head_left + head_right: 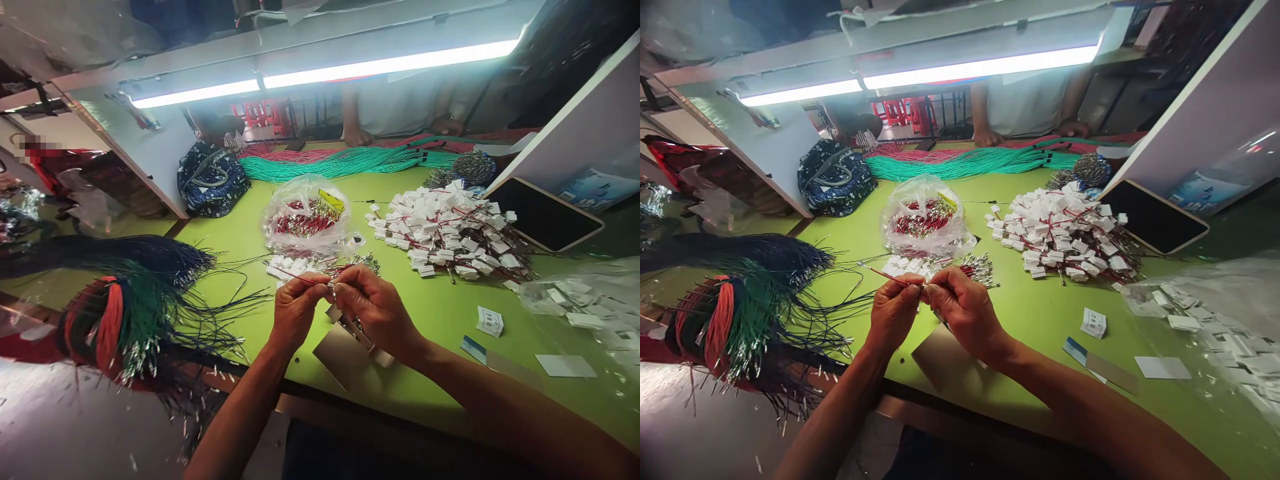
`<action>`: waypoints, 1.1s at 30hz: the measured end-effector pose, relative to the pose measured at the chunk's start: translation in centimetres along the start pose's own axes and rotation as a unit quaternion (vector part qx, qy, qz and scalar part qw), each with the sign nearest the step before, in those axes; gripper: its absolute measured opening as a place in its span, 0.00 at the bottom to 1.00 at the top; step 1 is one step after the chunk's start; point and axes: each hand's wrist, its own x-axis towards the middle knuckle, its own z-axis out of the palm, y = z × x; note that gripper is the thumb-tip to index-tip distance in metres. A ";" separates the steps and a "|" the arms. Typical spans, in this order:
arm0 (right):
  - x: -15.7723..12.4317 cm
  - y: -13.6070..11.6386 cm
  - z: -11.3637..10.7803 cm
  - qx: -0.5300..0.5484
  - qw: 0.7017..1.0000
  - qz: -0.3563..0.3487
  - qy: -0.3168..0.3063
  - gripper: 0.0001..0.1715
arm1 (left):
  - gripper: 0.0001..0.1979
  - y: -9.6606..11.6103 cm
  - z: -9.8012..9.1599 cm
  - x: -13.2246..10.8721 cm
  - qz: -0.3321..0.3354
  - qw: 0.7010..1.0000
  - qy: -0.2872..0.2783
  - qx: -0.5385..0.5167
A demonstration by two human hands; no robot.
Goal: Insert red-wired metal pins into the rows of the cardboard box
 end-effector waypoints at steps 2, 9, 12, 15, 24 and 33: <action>0.0 0.0 -0.2 -0.010 1.000 -0.011 -0.005 0.08 | 0.11 0.2 -0.1 0.0 -0.003 1.000 -0.012 0.005; 0.4 0.2 -1.1 -0.151 0.979 -0.138 0.018 0.04 | 0.16 0.9 -0.5 0.2 -0.044 0.998 -0.043 0.009; 0.4 0.2 -1.2 -0.198 0.962 -0.186 -0.004 0.06 | 0.14 0.9 -0.7 0.5 -0.056 0.998 -0.002 0.007; 0.4 0.3 -1.2 -0.219 0.955 -0.202 -0.004 0.06 | 0.13 0.7 -0.7 0.7 -0.076 0.997 0.005 -0.008; 0.6 0.5 -1.4 -0.181 0.974 -0.139 0.012 0.03 | 0.15 0.7 -0.7 0.7 -0.103 0.993 -0.013 -0.053; 0.6 0.5 -1.3 -0.178 0.976 -0.124 0.006 0.04 | 0.14 0.7 -0.4 0.5 -0.110 0.992 -0.027 -0.052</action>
